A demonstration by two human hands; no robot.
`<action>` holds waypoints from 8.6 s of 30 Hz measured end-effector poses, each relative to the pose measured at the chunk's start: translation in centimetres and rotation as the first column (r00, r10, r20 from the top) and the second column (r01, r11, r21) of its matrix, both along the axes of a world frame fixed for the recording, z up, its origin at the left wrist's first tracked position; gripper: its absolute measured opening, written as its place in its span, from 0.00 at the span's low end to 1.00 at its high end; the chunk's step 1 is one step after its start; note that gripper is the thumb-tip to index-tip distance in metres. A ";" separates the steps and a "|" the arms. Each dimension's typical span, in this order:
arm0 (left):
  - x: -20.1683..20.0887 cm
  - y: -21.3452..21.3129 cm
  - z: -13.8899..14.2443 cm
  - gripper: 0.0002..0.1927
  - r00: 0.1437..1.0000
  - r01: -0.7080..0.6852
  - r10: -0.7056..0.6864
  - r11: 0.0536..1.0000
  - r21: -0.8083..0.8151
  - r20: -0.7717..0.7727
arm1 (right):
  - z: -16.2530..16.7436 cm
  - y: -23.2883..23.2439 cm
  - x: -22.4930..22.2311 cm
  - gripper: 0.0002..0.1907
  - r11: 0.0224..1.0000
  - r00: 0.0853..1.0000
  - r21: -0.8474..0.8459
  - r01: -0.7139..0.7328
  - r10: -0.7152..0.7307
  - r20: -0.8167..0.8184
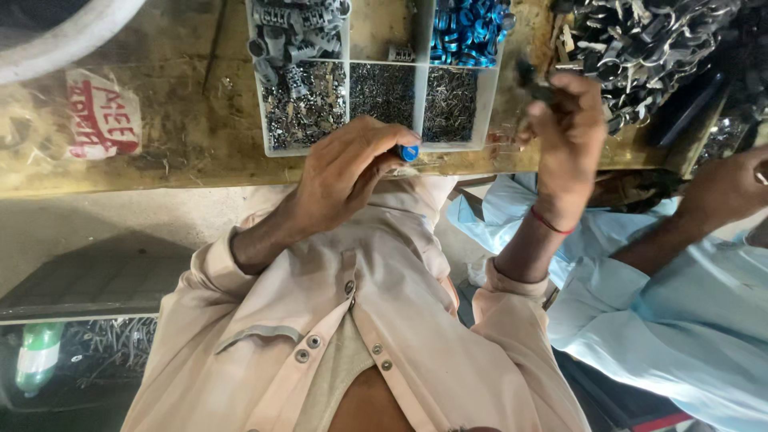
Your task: The person repeatedly assembles small lock cylinders by hand. They pick a metal cylinder body, insert a pin or spring, and then insert a blue plastic cap, then place the assembled unit into a compartment. The process is repeated continuously.
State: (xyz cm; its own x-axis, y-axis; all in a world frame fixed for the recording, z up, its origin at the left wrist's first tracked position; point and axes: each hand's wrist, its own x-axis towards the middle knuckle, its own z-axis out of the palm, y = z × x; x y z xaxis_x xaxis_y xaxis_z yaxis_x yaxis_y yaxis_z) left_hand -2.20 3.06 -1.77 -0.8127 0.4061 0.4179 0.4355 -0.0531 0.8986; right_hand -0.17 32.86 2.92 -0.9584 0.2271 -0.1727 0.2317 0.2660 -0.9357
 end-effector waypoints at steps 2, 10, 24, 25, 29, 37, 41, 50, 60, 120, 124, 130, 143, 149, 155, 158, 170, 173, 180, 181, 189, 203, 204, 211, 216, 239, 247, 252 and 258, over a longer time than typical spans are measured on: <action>0.3 0.2 0.1 0.19 1.000 -0.001 0.001 1.000 0.015 0.001 | 1.2 -1.9 0.7 0.11 0.983 0.976 -0.121 0.138 -0.156 -0.152; 0.6 0.1 2.0 0.20 1.000 -0.016 0.017 0.999 -0.040 0.017 | -1.7 -8.8 3.6 0.27 0.998 0.879 0.061 -0.025 0.051 -0.475; 1.5 0.1 2.5 0.18 0.966 -0.002 -0.024 0.995 0.100 0.257 | -0.6 -9.2 4.2 0.38 0.754 0.869 0.584 -0.301 0.470 -0.158; 1.7 0.0 2.6 0.18 0.965 0.004 -0.030 0.995 0.099 0.260 | -0.9 -9.1 4.2 0.39 0.781 0.847 0.558 -0.281 0.476 -0.239; 1.9 -0.1 2.6 0.20 0.981 -0.018 0.003 0.997 0.076 0.192 | -1.0 -8.9 3.5 0.42 0.860 0.795 0.429 -0.278 0.456 -0.399; 2.0 0.2 3.0 0.20 0.988 -0.146 0.147 0.989 -0.021 0.050 | 0.7 -8.1 3.2 0.20 0.932 0.873 0.164 -0.323 0.360 -0.329; 2.5 -0.4 3.5 0.19 0.977 -0.103 0.096 0.994 0.026 0.191 | 0.4 -8.3 3.1 0.18 0.880 0.784 0.301 -0.368 0.468 -0.409; 2.3 -0.8 3.5 0.19 0.982 -0.144 0.127 0.982 0.118 0.138 | 0.0 -9.1 3.2 0.19 0.826 0.721 0.352 -0.440 0.558 -0.410; 3.0 -0.4 2.9 0.17 0.975 -0.161 0.128 0.971 0.177 0.182 | -0.2 -10.2 1.7 0.26 0.771 0.618 0.312 -0.555 0.633 -0.467; -0.3 -6.1 2.8 0.05 0.935 -0.228 0.324 0.861 -0.454 0.146 | 1.7 -11.8 -3.0 0.06 0.787 0.827 0.304 -0.537 0.562 0.009; -0.5 -6.0 2.9 0.04 0.935 -0.156 0.290 0.854 -0.497 0.205 | 1.4 -11.9 -2.9 0.08 0.779 0.812 0.280 -0.561 0.584 0.002; -0.8 -5.8 3.4 0.03 0.898 -0.139 0.322 0.855 -0.500 0.300 | 1.5 -12.0 -2.9 0.07 0.788 0.820 0.271 -0.552 0.572 0.006; -0.7 -6.0 2.1 0.02 0.884 -0.156 0.303 0.909 -0.387 0.355 | 1.5 -12.0 -2.9 0.06 0.801 0.831 0.249 -0.545 0.556 0.033; -0.2 -5.0 0.5 0.04 0.937 -0.228 0.346 0.720 -0.656 0.054 | 1.5 -12.1 -2.9 0.07 0.797 0.827 0.257 -0.547 0.561 0.021; -0.6 -4.5 1.2 0.08 0.979 -0.132 0.199 0.488 -0.863 -0.037 | 1.7 -12.0 -2.7 0.06 0.797 0.828 0.272 -0.540 0.561 -0.001; -0.7 -4.7 2.2 0.06 0.973 -0.170 0.225 0.573 -0.801 -0.045 | 1.8 -11.6 -2.6 0.06 0.801 0.835 0.271 -0.533 0.550 0.018; -0.7 -4.5 2.3 0.10 0.934 -0.216 0.342 0.767 -0.605 0.100 | 0.4 -10.1 -2.4 0.07 0.784 0.804 0.296 -0.545 0.590 -0.081; -0.8 -3.8 2.4 0.09 0.933 -0.245 0.352 0.779 -0.577 0.079 | -0.1 -9.0 -2.2 0.08 0.777 0.789 0.279 -0.564 0.607 -0.096; -0.5 -2.1 3.0 0.07 0.908 -0.321 0.416 0.763 -0.561 0.045 | -0.8 -8.1 -2.0 0.07 0.818 0.806 0.192 -0.543 0.571 -0.154; -0.2 -1.9 3.2 0.07 0.905 -0.345 0.425 0.783 -0.517 0.040 | -0.8 -8.1 -2.0 0.06 0.828 0.817 0.179 -0.532 0.557 -0.150; 0.2 -0.5 3.3 0.06 0.869 -0.344 0.440 0.867 -0.361 0.228 | -0.1 -7.9 -2.7 0.07 0.805 0.785 0.211 -0.554 0.590 -0.189; -0.9 -0.9 2.9 0.10 0.935 -0.242 0.240 0.970 -0.023 0.262 | -1.4 -9.3 0.2 0.06 0.785 0.893 -0.425 -0.451 0.398 -0.212; -1.0 -0.9 2.8 0.11 0.950 -0.227 0.226 0.974 -0.020 0.216 | -1.4 -9.5 0.3 0.07 0.773 0.895 -0.452 -0.446 0.395 -0.207; 0.0 -0.9 1.9 0.11 0.898 -0.117 0.041 0.982 0.148 0.439 | -0.9 -10.5 -0.1 0.09 0.761 0.887 -0.467 -0.450 0.442 -0.134; 0.3 -1.1 1.1 0.10 0.849 -0.065 -0.132 0.935 0.350 0.512 | -0.5 -10.3 -0.5 0.10 0.702 0.856 -0.532 -0.474 0.510 -0.090; -1.1 -2.4 2.7 0.10 0.928 -0.063 0.049 0.998 0.027 0.370 | 0.4 -11.0 -0.7 0.03 0.850 0.824 0.197 -0.488 0.524 -0.217; -1.4 -3.1 3.2 0.08 0.921 -0.076 0.032 0.992 0.100 0.388 | 0.6 -11.8 -1.1 0.01 0.858 0.866 -0.116 -0.500 0.494 -0.075; -1.7 -3.1 3.2 0.08 0.936 -0.105 0.082 0.993 0.050 0.342 | 0.8 -12.2 -1.7 0.03 0.869 0.869 0.168 -0.465 0.484 -0.100; -2.3 -2.6 2.6 0.07 0.895 -0.098 0.033 0.988 0.123 0.445 | 0.6 -11.6 -2.5 0.08 0.869 0.860 0.223 -0.442 0.481 -0.171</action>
